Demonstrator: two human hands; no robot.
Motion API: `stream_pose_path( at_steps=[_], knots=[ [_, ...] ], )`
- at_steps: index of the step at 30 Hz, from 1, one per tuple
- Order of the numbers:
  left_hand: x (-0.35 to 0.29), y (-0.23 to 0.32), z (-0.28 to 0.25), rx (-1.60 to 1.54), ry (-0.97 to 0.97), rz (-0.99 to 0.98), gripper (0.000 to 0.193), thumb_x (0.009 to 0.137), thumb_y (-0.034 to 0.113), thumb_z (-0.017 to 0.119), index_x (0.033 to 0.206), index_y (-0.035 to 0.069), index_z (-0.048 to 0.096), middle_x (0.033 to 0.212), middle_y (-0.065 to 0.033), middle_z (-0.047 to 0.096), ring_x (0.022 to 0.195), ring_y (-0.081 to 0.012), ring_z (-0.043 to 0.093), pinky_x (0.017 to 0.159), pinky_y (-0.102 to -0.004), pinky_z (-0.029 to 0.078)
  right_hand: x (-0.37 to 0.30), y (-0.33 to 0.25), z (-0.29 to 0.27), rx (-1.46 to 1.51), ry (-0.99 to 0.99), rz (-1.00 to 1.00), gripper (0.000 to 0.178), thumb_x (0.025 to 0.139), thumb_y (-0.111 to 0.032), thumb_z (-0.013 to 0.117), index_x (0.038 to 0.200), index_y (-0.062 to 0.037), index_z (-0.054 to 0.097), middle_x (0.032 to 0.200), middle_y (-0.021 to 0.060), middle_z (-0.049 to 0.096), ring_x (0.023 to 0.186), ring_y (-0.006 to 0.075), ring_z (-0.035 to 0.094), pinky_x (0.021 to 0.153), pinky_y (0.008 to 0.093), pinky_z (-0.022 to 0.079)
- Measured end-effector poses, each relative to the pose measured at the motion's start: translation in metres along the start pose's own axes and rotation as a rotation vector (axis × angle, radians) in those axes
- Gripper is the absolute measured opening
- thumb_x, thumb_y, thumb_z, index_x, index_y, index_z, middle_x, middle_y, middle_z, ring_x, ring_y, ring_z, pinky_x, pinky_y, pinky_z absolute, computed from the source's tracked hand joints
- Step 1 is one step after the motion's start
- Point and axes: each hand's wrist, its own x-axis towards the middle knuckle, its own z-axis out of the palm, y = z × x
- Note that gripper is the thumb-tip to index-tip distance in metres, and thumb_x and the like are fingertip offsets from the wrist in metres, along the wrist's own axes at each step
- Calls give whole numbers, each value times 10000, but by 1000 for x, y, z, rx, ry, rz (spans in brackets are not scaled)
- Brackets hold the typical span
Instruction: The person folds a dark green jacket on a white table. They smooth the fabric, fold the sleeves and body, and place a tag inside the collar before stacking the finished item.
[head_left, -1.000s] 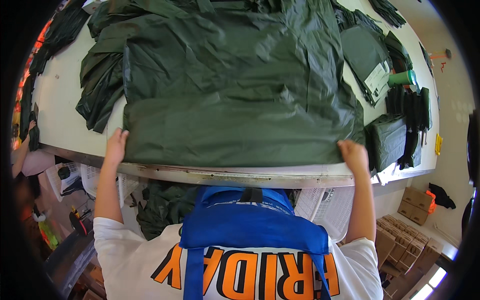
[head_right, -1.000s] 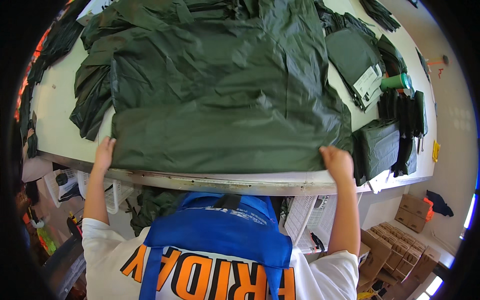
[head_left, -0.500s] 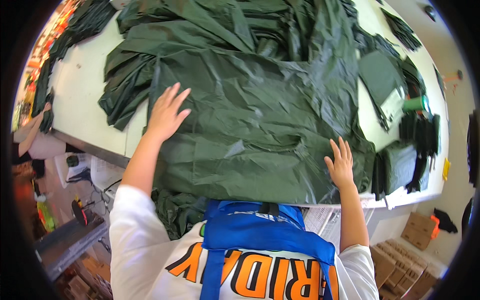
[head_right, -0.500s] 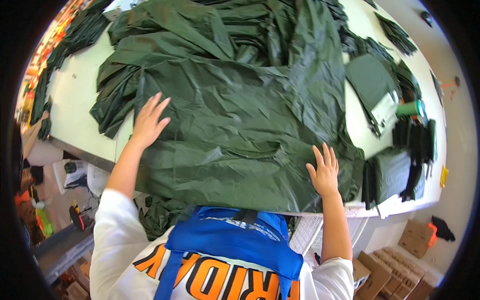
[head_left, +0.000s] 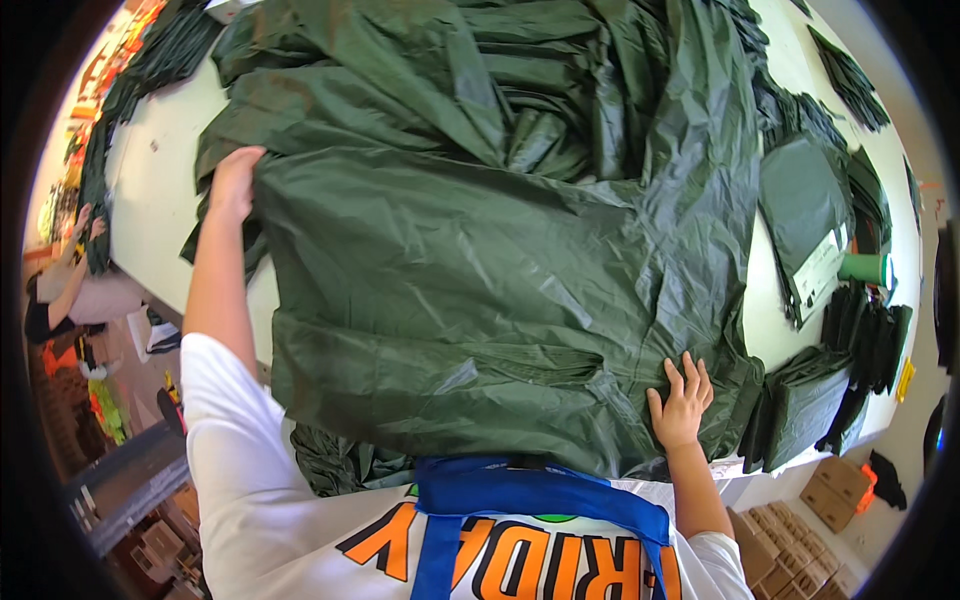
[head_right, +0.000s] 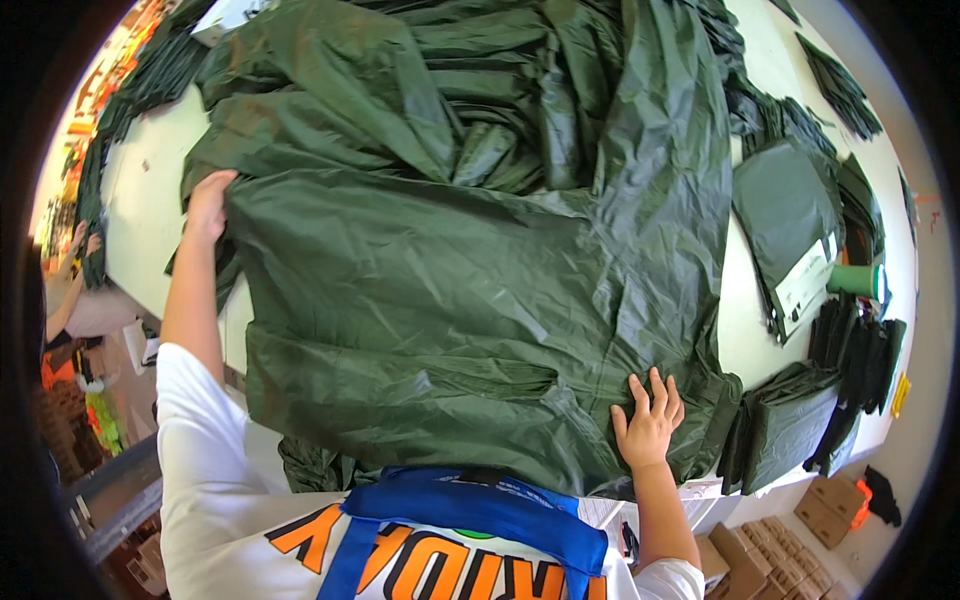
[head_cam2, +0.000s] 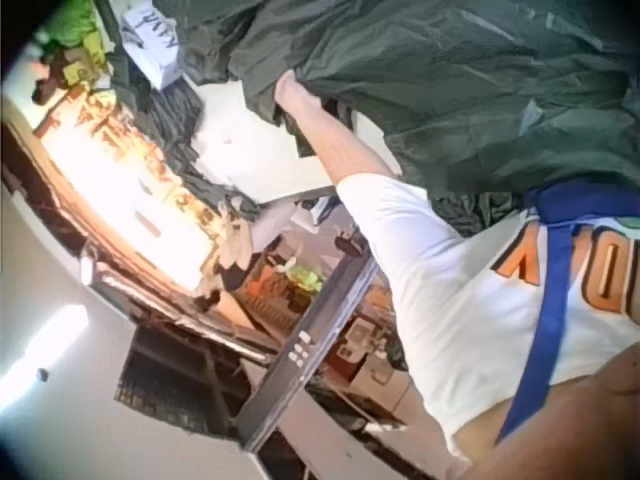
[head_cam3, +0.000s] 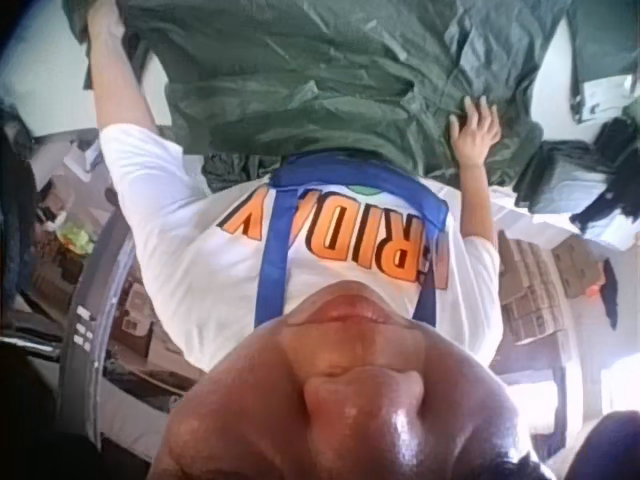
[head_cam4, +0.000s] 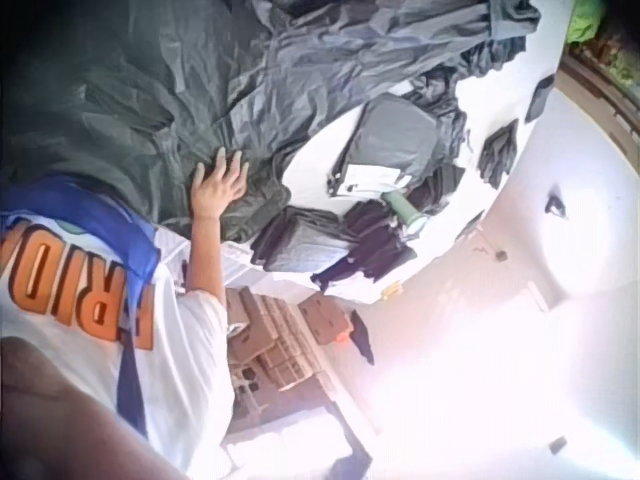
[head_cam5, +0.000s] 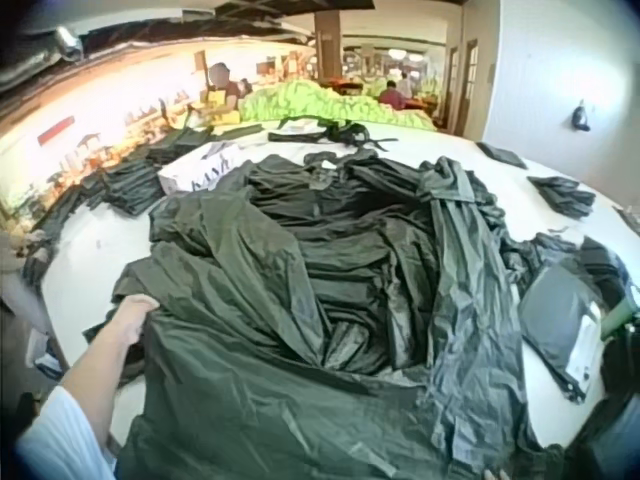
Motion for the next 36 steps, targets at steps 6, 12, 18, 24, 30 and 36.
stream_pose_path(
  at_steps=[6, 12, 18, 24, 30, 36],
  knots=[
    [-124, 71, 128, 442, -22, 707, 229, 907, 230, 599, 1060, 61, 620, 902, -69, 639, 805, -166, 595, 768, -307, 487, 201, 38, -66, 349, 510, -72, 475, 832, -165, 650, 1253, -9, 493, 1261, 200, 514, 1168, 362, 472, 1007, 440, 368],
    [-264, 25, 325, 428, -876, 1190, 418, 831, 225, 655, 1197, 44, 566, 1179, -130, 596, 1093, -309, 556, 953, -412, 443, 420, 87, -109, 1160, 46, 450, 612, 815, -399, 704, 1217, 40, 562, 1141, 172, 619, 1053, 245, 582, 927, 325, 430],
    [-282, -9, 378, 591, -652, 1147, 677, 803, 344, 672, 1381, 112, 406, 1467, -112, 327, 1328, -294, 336, 1081, -448, 298, 388, 111, -145, 1829, 126, 153, 231, 898, -202, 631, 1062, -39, 622, 1054, 74, 666, 977, 202, 625, 932, 351, 474],
    [-284, -15, 380, 740, -598, 1140, 685, 806, 398, 642, 1394, 135, 411, 1459, -128, 360, 1350, -292, 325, 1105, -450, 259, 271, -108, -188, 858, 52, -629, 278, 900, -185, 588, 1152, -67, 596, 905, 30, 629, 864, 152, 615, 857, 288, 469],
    [-295, -4, 335, 920, -590, 1067, 567, 852, 341, 618, 1345, 108, 464, 1364, -138, 462, 1282, -276, 415, 1062, -393, 326, 162, -207, -84, 406, -75, -816, 313, 849, -313, 614, 1074, -97, 586, 1414, 127, 423, 1336, 416, 325, 1039, 656, 249],
    [-329, -4, 228, 774, -1425, 746, 395, 892, 227, 609, 1254, 77, 562, 1283, -123, 564, 1189, -264, 523, 973, -352, 427, 91, -47, -89, 211, -59, -164, 803, 571, -332, 851, 1267, -135, 502, 1386, 82, 453, 1361, 334, 317, 1127, 573, 135]
  ],
)
